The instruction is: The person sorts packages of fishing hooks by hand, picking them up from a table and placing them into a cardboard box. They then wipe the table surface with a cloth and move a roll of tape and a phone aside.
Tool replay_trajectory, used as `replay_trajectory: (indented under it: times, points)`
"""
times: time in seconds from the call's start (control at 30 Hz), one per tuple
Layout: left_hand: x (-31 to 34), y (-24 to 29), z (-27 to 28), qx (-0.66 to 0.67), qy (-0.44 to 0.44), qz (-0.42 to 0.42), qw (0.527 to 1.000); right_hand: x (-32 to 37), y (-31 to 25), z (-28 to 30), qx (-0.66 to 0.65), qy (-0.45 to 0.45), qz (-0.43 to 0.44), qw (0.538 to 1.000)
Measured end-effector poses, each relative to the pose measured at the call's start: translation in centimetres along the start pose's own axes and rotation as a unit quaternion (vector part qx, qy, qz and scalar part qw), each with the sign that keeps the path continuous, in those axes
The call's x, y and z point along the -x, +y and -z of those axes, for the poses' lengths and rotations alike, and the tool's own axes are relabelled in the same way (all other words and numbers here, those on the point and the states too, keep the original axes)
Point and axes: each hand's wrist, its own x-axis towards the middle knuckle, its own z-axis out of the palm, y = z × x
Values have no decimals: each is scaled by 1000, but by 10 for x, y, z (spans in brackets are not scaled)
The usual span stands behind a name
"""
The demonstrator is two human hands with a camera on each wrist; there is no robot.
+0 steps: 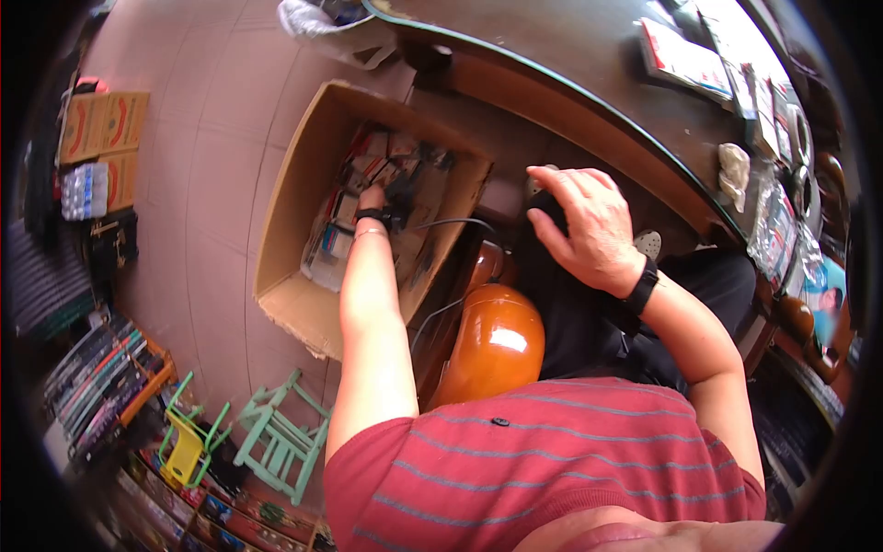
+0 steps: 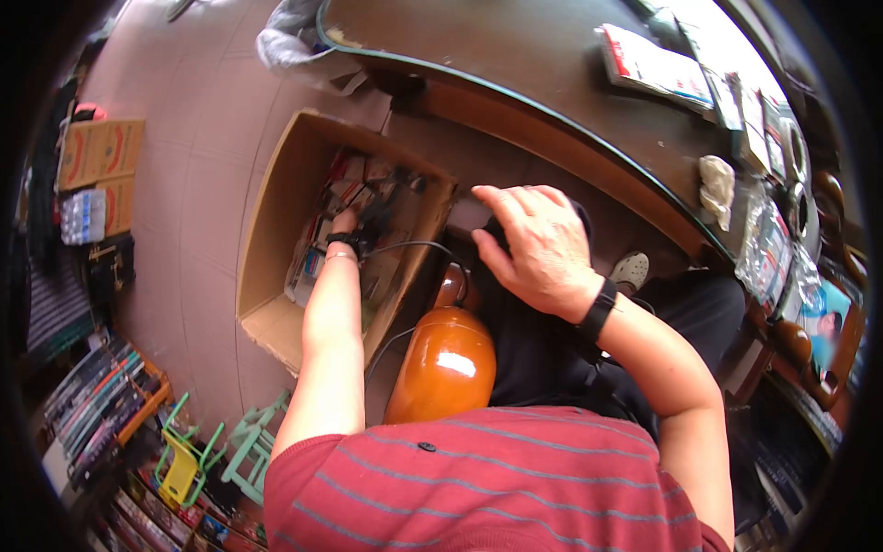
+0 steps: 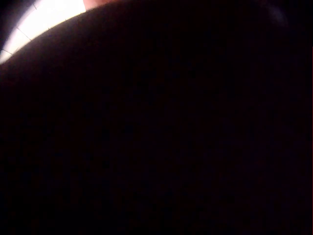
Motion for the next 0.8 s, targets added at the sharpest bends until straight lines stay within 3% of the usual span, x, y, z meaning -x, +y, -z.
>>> replay_trajectory:
  times: [0.03,0.07,0.1,0.13,0.17,0.2,0.23,0.3,0.37,0.43,0.5,0.57,0.63,0.7,0.8]
  points:
    - [-16,-30,-5,-139,25,-229,963,0,0,1,-1,4,-1,1000]
    - [-21,-35,-8,-130,48,-221,965,3,2,2,-2,13,2,1000]
    - [-7,-13,-2,47,84,-84,992,4,4,2,-4,24,6,1000]
    - [8,11,4,245,162,30,955,5,5,2,-10,28,4,1000]
    - [-2,9,7,323,182,-21,928,7,6,3,-16,32,0,999]
    - [-1,21,14,257,264,-87,926,9,9,2,-19,40,2,999]
    - [8,42,22,274,310,-138,900,10,9,4,-29,43,1,999]
    - [57,106,64,355,200,-166,898,14,17,3,-77,59,7,995]
    - [105,159,91,422,164,-202,868,9,30,12,-227,45,-23,973]
    - [148,198,113,437,134,-227,860,-9,60,36,-141,148,43,978]
    - [172,213,123,450,106,-242,853,-33,100,78,71,183,24,980]
    - [187,218,131,442,10,-273,855,-58,169,97,192,196,-55,960]
    - [213,224,133,440,-54,-286,849,-70,210,116,280,102,-142,944]
    - [233,225,131,406,-95,-277,866,-75,216,129,316,-57,-194,927]
    - [256,218,119,376,-148,-283,870,-78,194,128,318,-117,-112,934]
